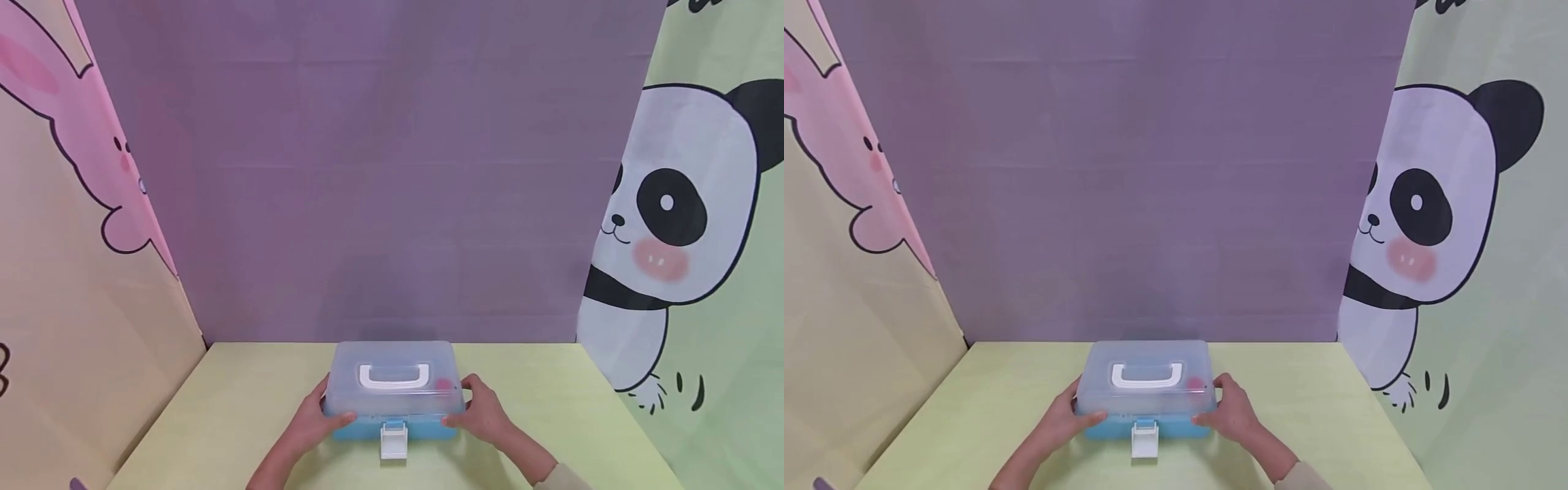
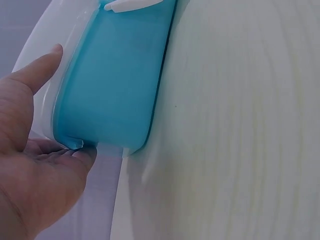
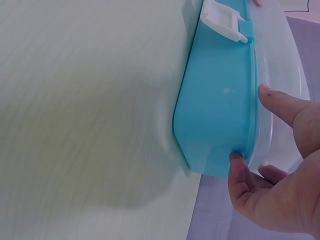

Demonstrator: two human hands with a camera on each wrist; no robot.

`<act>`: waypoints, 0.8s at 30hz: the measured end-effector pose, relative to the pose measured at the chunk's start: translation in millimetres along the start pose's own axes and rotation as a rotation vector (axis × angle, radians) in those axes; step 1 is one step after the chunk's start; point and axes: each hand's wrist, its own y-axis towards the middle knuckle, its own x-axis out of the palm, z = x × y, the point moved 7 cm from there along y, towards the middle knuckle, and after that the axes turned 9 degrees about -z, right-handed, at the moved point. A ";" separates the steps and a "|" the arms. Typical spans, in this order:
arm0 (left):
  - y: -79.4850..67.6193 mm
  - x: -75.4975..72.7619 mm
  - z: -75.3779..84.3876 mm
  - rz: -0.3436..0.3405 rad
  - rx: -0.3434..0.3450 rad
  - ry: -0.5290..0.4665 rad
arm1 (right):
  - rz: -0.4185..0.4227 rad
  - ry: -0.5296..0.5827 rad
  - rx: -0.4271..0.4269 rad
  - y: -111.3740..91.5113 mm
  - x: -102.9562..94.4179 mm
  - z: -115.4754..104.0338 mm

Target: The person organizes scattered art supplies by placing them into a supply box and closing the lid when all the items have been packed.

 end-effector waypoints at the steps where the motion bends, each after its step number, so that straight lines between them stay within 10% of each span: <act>1: 0.2 0.5 0.2 -0.002 -0.003 -0.003 | -0.005 0.002 0.005 -0.3 0.0 1.2; 5: 0.8 1.6 -0.3 0.000 -0.019 0.016 | -0.017 -0.065 0.023 -2.7 -1.5 2.1; 9: 0.7 1.3 -1.3 0.003 -0.039 0.040 | 0.077 -0.357 -0.050 -11.8 -4.8 -14.9; 15: -0.6 -2.0 -3.5 0.004 -0.053 0.040 | 0.245 -0.830 -0.513 -35.4 17.3 -71.8; 19: 0.0 -2.8 -2.0 0.003 -0.046 0.041 | 0.162 -0.965 -0.746 -45.0 47.6 -92.2; 24: -0.1 -1.5 -1.9 0.008 -0.061 0.041 | 0.041 -1.087 -0.800 -48.7 81.9 -95.1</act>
